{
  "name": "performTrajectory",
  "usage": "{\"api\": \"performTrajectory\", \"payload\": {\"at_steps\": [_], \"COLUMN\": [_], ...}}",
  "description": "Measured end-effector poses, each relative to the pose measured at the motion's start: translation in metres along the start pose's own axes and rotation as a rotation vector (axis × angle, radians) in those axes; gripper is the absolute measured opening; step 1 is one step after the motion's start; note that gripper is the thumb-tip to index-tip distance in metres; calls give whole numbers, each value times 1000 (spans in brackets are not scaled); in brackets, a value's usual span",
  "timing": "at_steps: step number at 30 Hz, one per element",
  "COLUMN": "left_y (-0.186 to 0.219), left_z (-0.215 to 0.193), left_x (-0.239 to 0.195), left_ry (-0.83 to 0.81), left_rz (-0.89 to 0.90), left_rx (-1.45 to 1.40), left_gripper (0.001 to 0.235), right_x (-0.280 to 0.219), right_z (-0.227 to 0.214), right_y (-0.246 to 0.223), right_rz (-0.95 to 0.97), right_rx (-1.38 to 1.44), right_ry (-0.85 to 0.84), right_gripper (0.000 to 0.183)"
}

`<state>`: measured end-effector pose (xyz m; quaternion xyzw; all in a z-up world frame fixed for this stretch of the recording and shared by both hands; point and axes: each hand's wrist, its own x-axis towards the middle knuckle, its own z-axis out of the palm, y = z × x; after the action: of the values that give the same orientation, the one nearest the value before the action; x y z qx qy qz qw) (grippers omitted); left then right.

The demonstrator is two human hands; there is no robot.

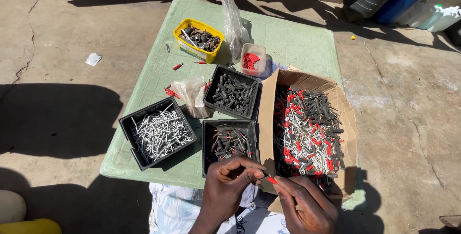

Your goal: Assembling red plastic caps onto metal screws and sorting them into various containers on a table.

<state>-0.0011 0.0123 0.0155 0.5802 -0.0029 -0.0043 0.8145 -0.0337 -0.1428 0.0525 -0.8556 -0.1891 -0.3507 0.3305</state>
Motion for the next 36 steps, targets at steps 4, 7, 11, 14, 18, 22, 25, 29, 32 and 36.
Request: {"api": "performTrajectory", "payload": {"at_steps": [4,7,11,14,18,22,25,29,32,36], "left_y": [5,2,-1,-1,-1,1,3,0,4,14], "left_z": [2,3,3,-3,-11,-9,-11,-19,-17,-9], "left_x": [-1,-1,-4,-2,-4,-4,-4,-7,-9,-10], "left_ry": [-83,-77,-69,-103,-91,-117,-198,-328,-335,-274], "left_rz": [157,139,281,356,295,302,461,649,795,884], "left_rx": [268,210,300,360,380,389,368,596,709,675], "left_gripper": [12,11,9,10,11,16,14,25,40,33], "right_x": [-6,-7,-11,-12,-11,-8,-9,-9,-14,-18], "right_z": [4,8,11,7,5,6,5,6,3,-2], "right_y": [0,-4,-4,1,4,4,5,6,7,3], "right_rz": [51,99,239,279,250,138,153,105,140,201], "right_rx": [6,-18,46,62,104,62,36,75,115,128], "right_ry": [-10,-3,23,-29,-79,-45,-71,-118,-152,-220], "right_gripper": [7,8,6,9,12,6,9,8,8,9]}}
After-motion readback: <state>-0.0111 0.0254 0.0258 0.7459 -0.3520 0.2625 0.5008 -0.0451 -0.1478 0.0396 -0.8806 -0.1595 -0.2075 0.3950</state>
